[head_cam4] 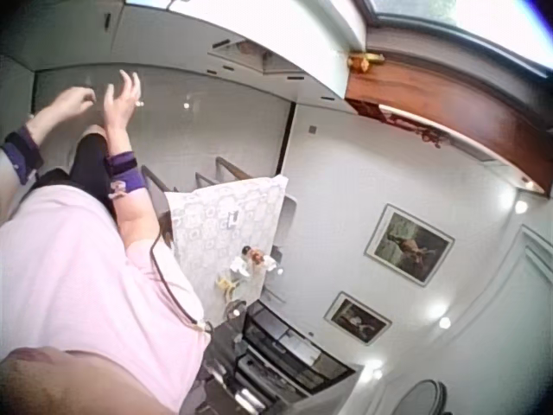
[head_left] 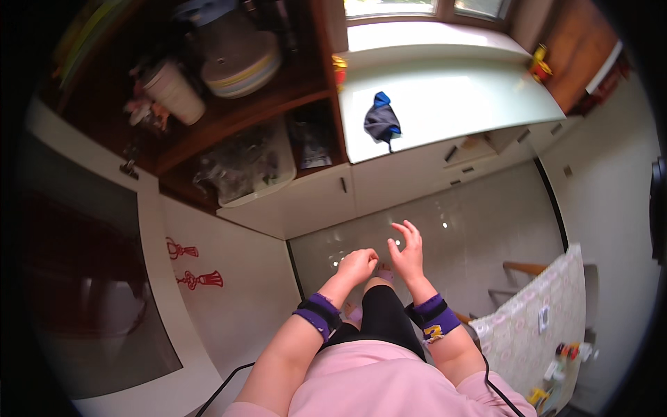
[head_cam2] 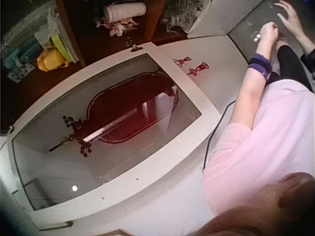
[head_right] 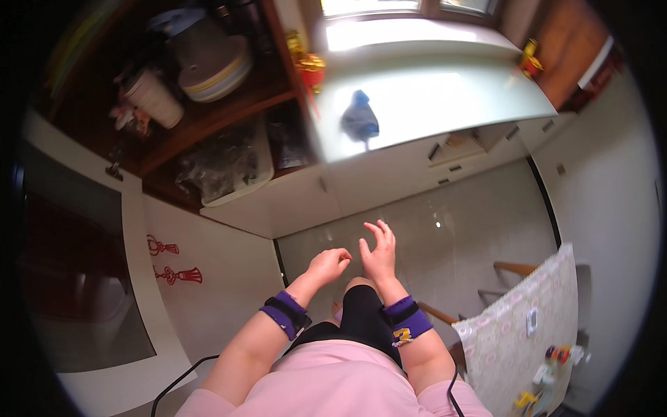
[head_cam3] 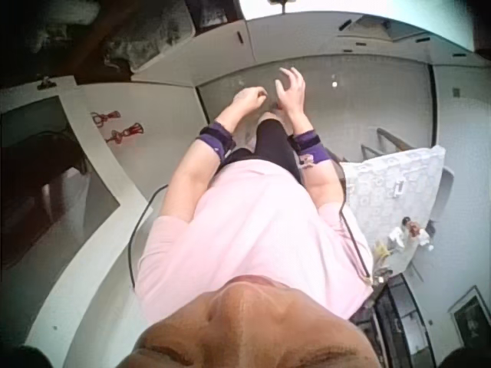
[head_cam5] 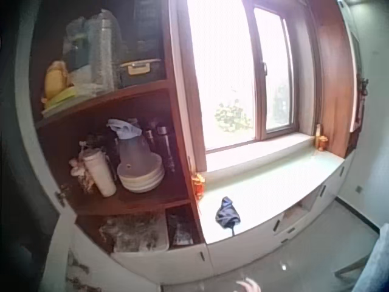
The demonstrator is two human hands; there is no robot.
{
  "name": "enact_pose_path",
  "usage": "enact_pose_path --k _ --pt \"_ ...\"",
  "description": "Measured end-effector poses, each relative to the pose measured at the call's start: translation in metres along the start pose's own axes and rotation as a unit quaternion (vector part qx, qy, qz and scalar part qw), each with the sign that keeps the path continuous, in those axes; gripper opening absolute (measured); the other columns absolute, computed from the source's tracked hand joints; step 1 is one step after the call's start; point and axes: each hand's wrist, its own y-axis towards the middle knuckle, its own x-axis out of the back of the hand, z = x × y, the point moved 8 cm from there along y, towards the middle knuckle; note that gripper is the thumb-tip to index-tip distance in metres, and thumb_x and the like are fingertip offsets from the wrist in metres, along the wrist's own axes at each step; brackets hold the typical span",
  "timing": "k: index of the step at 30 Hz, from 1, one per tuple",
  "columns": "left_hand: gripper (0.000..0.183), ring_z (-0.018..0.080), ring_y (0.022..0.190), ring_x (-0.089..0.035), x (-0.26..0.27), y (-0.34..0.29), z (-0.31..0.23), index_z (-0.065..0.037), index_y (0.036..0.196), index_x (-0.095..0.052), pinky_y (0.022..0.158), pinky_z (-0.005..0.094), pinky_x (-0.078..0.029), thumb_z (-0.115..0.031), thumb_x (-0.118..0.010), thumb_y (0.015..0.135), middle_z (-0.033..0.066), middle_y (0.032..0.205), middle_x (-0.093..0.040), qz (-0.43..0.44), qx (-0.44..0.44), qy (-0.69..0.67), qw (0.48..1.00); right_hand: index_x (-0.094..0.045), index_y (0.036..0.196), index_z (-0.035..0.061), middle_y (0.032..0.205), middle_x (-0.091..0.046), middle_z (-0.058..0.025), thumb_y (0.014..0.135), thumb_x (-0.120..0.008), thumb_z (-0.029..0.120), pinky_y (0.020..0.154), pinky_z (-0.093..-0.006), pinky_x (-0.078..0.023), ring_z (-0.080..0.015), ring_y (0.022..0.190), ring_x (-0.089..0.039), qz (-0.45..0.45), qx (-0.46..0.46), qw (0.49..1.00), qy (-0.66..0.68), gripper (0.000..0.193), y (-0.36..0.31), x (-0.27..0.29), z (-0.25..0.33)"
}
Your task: The person wipes the surface of a light-colored counter with a blue cloth, opens two cabinet doors to wipe the inside surfaces and edges, and then pulls a chair out to reach more of the shelf area.
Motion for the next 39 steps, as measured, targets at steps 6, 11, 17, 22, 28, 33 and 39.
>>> enact_pose_path --k 6,11,17,22,28,33,39 --pt "0.024 0.0276 0.094 -0.069 -0.078 -0.029 -0.021 -0.013 0.105 -0.070 0.082 0.0402 -0.054 -0.026 -0.059 0.089 0.0098 0.099 -0.072 0.106 -0.055 0.039 0.992 -0.064 0.116 0.0151 0.133 -0.051 -0.0173 0.080 -0.070 0.017 0.105 -0.0449 -0.040 -0.0363 0.125 -0.047 0.010 -0.098 0.995 -0.012 0.037 -0.106 0.034 -0.057" --pt "0.023 0.0282 0.092 -0.069 -0.128 -0.044 -0.041 -0.013 0.105 -0.070 0.081 0.0401 -0.054 -0.027 -0.059 0.090 0.0108 0.097 -0.072 0.162 -0.099 0.069 0.979 -0.065 0.117 0.0153 0.135 -0.049 -0.0180 0.081 -0.069 0.018 0.106 -0.0457 -0.039 -0.0374 0.127 -0.046 0.006 -0.164 0.986 0.000 0.036 -0.171 0.056 -0.086" --pt "0.024 0.0273 0.094 -0.070 -0.189 -0.072 -0.052 -0.007 0.107 -0.069 0.082 0.0374 -0.054 -0.020 -0.060 0.090 0.0124 0.100 -0.072 0.257 -0.115 0.107 0.954 -0.065 0.116 0.0153 0.135 -0.050 -0.0179 0.082 -0.069 0.017 0.106 -0.0452 -0.039 -0.0372 0.126 -0.047 -0.032 -0.209 0.977 0.010 0.034 -0.233 0.095 -0.122" --pt "0.024 0.0273 0.094 -0.070 -0.219 -0.095 -0.072 -0.006 0.107 -0.069 0.082 0.0373 -0.054 -0.020 -0.059 0.090 0.0123 0.101 -0.072 0.267 -0.127 0.104 0.950 -0.065 0.115 0.0148 0.134 -0.050 -0.0180 0.082 -0.069 0.018 0.106 -0.0445 -0.040 -0.0371 0.126 -0.047 -0.037 -0.242 0.970 0.001 0.033 -0.280 0.134 -0.160" --pt "0.024 0.0266 0.093 -0.070 -0.260 -0.132 -0.093 -0.006 0.107 -0.069 0.082 0.0366 -0.054 -0.020 -0.059 0.091 0.0126 0.099 -0.072 0.247 -0.133 0.111 0.954 -0.065 0.116 0.0147 0.134 -0.050 -0.0180 0.083 -0.068 0.017 0.106 -0.0435 -0.040 -0.0366 0.126 -0.048 -0.016 -0.239 0.971 -0.001 0.033 -0.330 0.182 -0.183" --pt "0.026 0.0279 0.092 -0.070 -0.331 -0.173 -0.120 -0.007 0.107 -0.069 0.082 0.0382 -0.054 -0.025 -0.060 0.091 0.0134 0.098 -0.072 0.219 -0.104 0.051 0.969 -0.064 0.116 0.0137 0.130 -0.054 -0.0157 0.083 -0.068 0.018 0.102 -0.0424 -0.043 -0.0346 0.121 -0.053 0.015 -0.210 0.978 0.014 0.033 -0.383 0.250 -0.182" --pt "0.059 0.0338 0.102 -0.067 -0.472 -0.229 -0.171 -0.001 0.130 -0.055 0.088 0.0400 -0.052 -0.044 -0.059 0.092 0.0203 0.108 -0.069 0.222 -0.071 -0.044 0.972 -0.066 0.111 0.0069 0.112 -0.066 -0.0128 0.086 -0.066 0.014 0.090 -0.0365 -0.050 -0.0277 0.104 -0.064 0.021 -0.260 0.964 0.059 0.026 -0.502 0.363 -0.214"
